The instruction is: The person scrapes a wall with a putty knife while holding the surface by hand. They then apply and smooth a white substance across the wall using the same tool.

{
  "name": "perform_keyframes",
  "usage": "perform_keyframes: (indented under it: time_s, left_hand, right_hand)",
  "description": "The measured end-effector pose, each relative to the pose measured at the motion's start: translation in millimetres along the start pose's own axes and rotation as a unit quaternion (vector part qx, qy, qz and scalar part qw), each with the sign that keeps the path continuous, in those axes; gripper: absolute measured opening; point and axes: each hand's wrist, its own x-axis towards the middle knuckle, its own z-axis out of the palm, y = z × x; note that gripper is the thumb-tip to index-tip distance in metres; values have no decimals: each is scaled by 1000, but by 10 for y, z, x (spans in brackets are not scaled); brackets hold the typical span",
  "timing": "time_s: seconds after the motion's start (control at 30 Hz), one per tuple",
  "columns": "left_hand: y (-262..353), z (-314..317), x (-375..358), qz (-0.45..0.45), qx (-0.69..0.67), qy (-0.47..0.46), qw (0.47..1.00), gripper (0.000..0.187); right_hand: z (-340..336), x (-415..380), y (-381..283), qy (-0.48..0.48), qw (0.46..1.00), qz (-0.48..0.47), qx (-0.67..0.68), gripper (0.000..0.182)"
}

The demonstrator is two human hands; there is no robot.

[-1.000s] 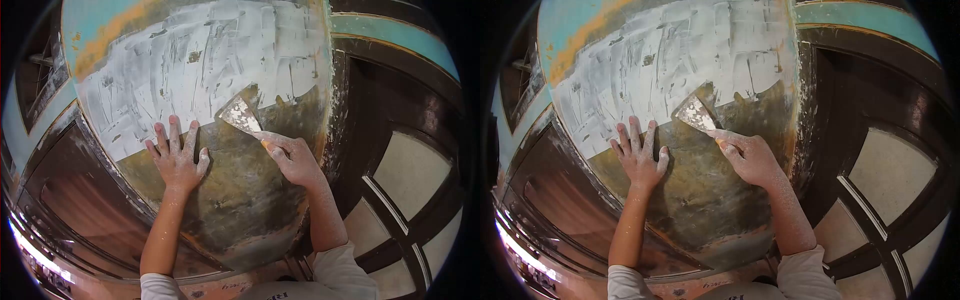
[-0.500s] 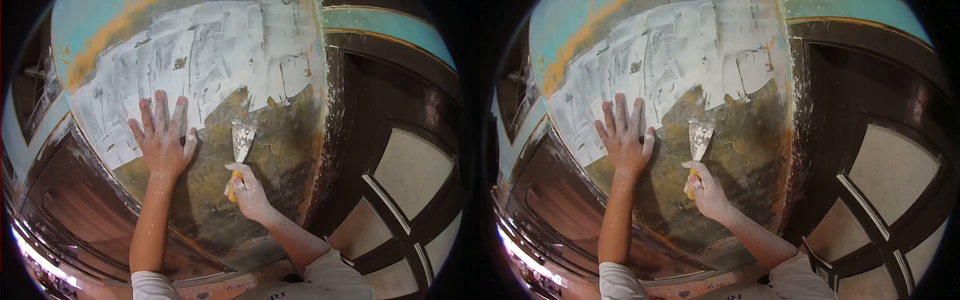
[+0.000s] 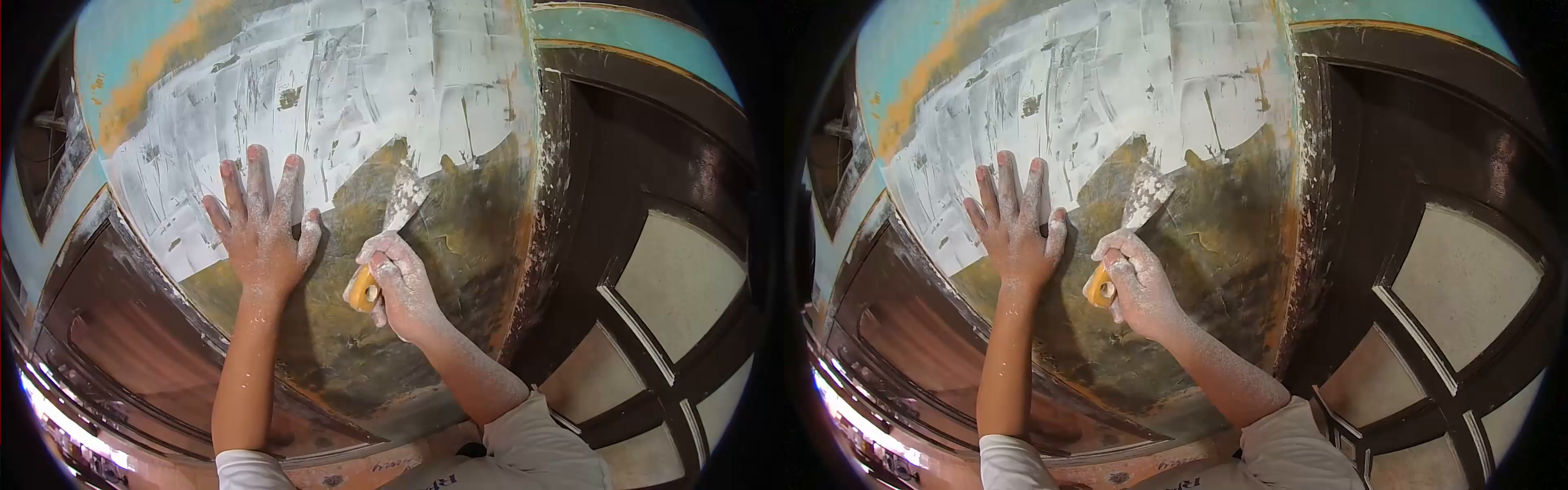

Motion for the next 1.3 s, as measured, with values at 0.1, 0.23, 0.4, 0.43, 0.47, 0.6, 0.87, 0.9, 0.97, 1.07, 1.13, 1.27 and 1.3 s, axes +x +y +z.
perform_keyframes:
  time_s: [0.1, 0.23, 0.4, 0.43, 0.47, 0.6, 0.87, 0.9, 0.97, 1.07, 1.13, 1.27, 1.3]
  left_hand:
    - [9, -10, 6, -3, -1, -3, 1000, 73]
    - [2, 2, -4, 3, -6, 7, 1000, 71]
    - [20, -8, 5, -4, 6, -8, 1000, 72]
    - [15, -4, 0, -1, -1, -3, 1000, 72]
    - [10, 0, 2, 2, -8, 2, 1000, 72]
    - [23, -15, 6, 3, -9, 1, 1000, 72]
    - [21, -11, 12, 2, -5, -2, 1000, 72]
    - [22, -11, 13, 2, -1, -3, 1000, 72]
    - [17, -7, 10, 1, -2, -5, 1000, 73]
    - [23, -5, 8, -3, -5, -7, 1000, 73]
    - [21, -1, 5, -3, -5, -5, 1000, 72]
    - [14, 6, -2, -1, -8, -1, 1000, 72]
    - [18, 3, -2, -2, -8, 0, 1000, 72]
  right_hand:
    - [54, 8, 47, -4, 1000, -9, 7, 14]
    - [-31, 36, 66, 9, 1000, -19, 13, 15]
    - [3, 33, 112, -7, 1000, -25, 10, 14]
    - [-24, 46, 93, -8, 1000, -26, 11, 14]
    - [-60, 63, 68, -8, 1000, -20, 19, 14]
    - [17, 40, 101, 1, 999, -12, 42, 14]
    - [-51, 26, 146, -28, 999, -5, 41, 15]
    - [-47, 25, 162, -35, 998, -2, 44, 15]
    - [-84, 36, 73, 28, 998, -8, 52, 15]
    - [-162, -10, 137, -22, 999, -8, 40, 16]
    - [-161, -46, 158, -31, 999, -28, -32, 16]
    - [-379, -69, 106, -19, 1000, 17, -11, 18]
    - [-411, -100, 149, -20, 1000, 17, -12, 18]
